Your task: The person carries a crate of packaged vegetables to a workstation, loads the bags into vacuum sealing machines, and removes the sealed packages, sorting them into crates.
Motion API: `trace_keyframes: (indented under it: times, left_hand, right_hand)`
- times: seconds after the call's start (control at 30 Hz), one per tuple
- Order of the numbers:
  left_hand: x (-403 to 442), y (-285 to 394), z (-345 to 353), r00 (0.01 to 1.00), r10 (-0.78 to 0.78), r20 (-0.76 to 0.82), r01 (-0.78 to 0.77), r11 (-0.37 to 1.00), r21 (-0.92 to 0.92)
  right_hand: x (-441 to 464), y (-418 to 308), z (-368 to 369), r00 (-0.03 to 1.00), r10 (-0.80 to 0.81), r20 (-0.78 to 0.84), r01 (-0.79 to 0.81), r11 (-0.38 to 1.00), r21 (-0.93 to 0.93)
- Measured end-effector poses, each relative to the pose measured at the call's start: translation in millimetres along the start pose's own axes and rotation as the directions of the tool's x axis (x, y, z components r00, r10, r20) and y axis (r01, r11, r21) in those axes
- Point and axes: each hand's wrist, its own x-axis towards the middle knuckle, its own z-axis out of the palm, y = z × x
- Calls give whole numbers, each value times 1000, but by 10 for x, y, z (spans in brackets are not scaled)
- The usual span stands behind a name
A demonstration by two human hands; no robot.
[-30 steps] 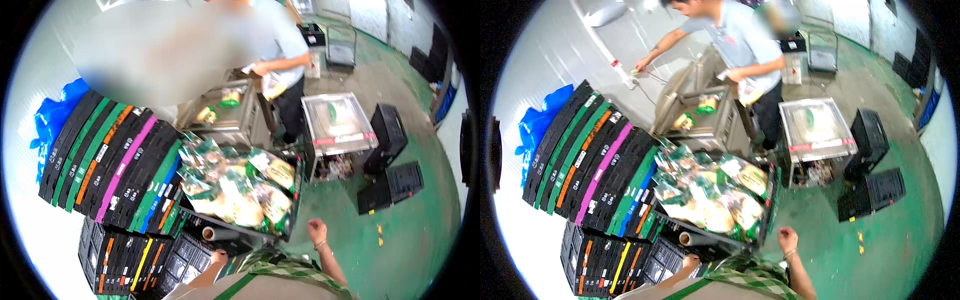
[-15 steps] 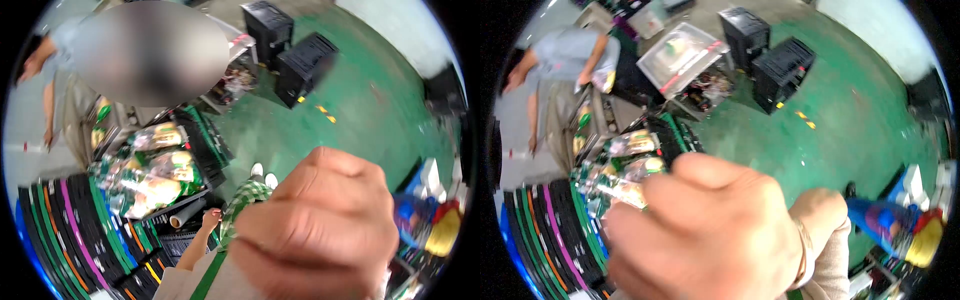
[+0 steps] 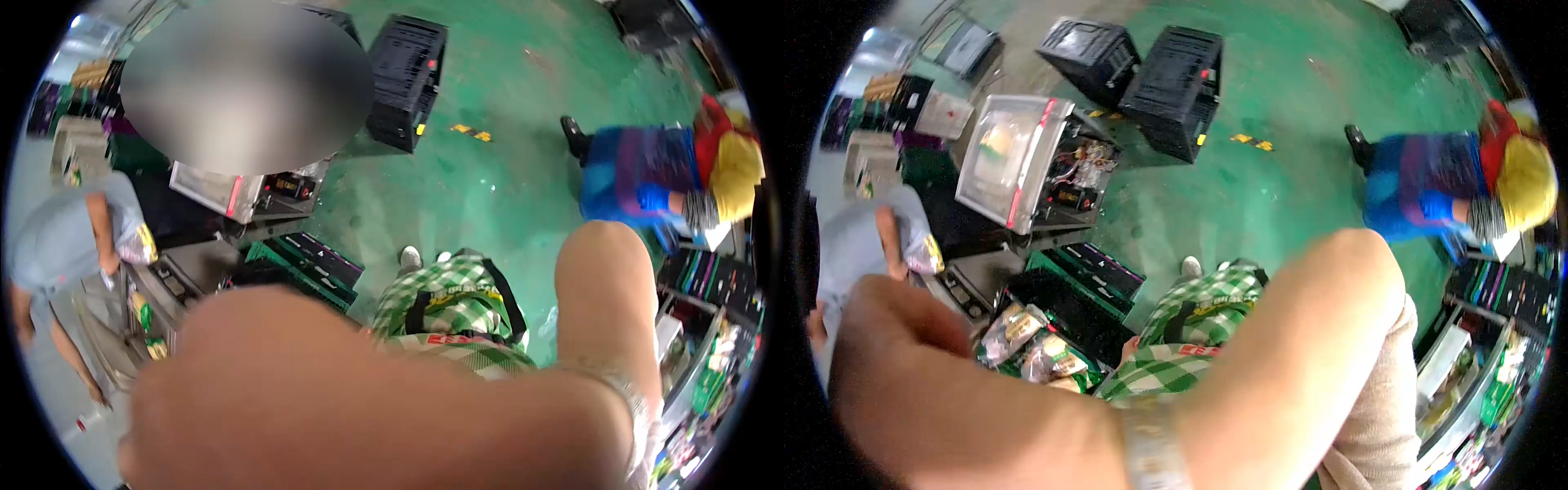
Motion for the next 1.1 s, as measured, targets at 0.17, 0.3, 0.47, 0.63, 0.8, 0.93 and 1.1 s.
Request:
trace_keyframes:
  times: [0.17, 0.3, 0.47, 0.63, 0.8, 0.93, 1.1]
  left_hand:
    - [634, 356, -39, 993, 51, 110, -60, 995, 83]
    - [1091, 1092, 92, 972, 73, 223, 16, 928, -373]
    - [1214, 2961, 727, 999, 36, 39, -29, 984, -177]
    - [1442, 4029, 1447, 873, 324, 364, -374, 925, 75]
    - [1651, 4527, 1403, 894, 279, 349, -360, 913, 192]
    - [2021, 4646, 1256, 936, 209, 283, -207, 978, -37]
    - [2230, 4712, 825, 987, 42, 154, -126, 797, 591]
  right_hand:
    - [-324, 578, -368, 982, 184, -42, -187, 980, -64]
    - [-1219, 1595, -1011, 884, 386, 263, -260, 874, -410]
    - [-3466, 2276, -1990, 246, 957, 155, -396, 245, -885]
    - [-4283, 1782, -2920, -372, 903, 215, -409, 48, -911]
    - [-4525, 2228, -3081, -483, 831, 275, -378, 85, -922]
    - [-4625, 2988, -3210, -380, 897, 227, -334, 96, -938]
    - [-4386, 3856, -3674, -433, 875, 215, -441, 2, -897]
